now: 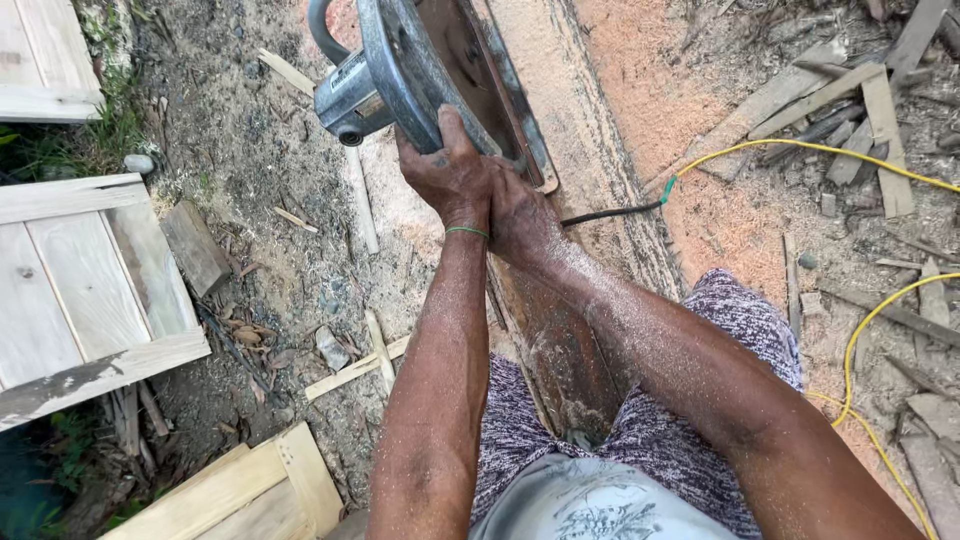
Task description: The person uses a circular saw to cut a long plank of wood placed on the ground. They guide the saw along the length of the plank, creating sawdust as the blade cuts through the wood.
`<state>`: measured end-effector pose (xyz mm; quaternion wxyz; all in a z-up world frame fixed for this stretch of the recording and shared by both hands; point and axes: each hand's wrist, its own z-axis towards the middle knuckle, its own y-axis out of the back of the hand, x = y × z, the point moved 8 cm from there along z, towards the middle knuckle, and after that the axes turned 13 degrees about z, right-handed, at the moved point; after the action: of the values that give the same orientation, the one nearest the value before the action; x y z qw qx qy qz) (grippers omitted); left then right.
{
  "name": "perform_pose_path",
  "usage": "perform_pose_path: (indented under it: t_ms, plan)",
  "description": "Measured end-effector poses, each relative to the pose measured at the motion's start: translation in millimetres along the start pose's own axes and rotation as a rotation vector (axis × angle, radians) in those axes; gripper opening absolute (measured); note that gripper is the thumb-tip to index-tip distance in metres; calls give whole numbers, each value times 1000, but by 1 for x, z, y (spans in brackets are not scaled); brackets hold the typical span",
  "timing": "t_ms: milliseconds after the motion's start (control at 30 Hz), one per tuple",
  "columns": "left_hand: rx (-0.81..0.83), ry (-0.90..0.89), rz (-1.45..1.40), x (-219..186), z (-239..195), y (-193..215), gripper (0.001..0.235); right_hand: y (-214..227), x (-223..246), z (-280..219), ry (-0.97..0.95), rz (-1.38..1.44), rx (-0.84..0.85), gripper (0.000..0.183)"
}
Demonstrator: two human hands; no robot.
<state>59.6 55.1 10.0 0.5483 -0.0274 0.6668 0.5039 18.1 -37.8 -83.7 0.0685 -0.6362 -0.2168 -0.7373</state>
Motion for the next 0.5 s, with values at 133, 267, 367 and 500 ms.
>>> perform_pose_path:
  t_ms: [133,267,367,500]
  plan:
    - [22,87,18,10,1,-2,35,-2,1,-5,38,-47,43,75]
    - [87,158,65,26,4,-8,34,-14,-8,-1,26,-2,-4,72]
    - [99,-151,25,12,6,-4,40,-16,-12,2,8,46,-92,62]
    - [261,-225,-40,14,12,-12,48,-2,-1,0,89,-93,-146,60]
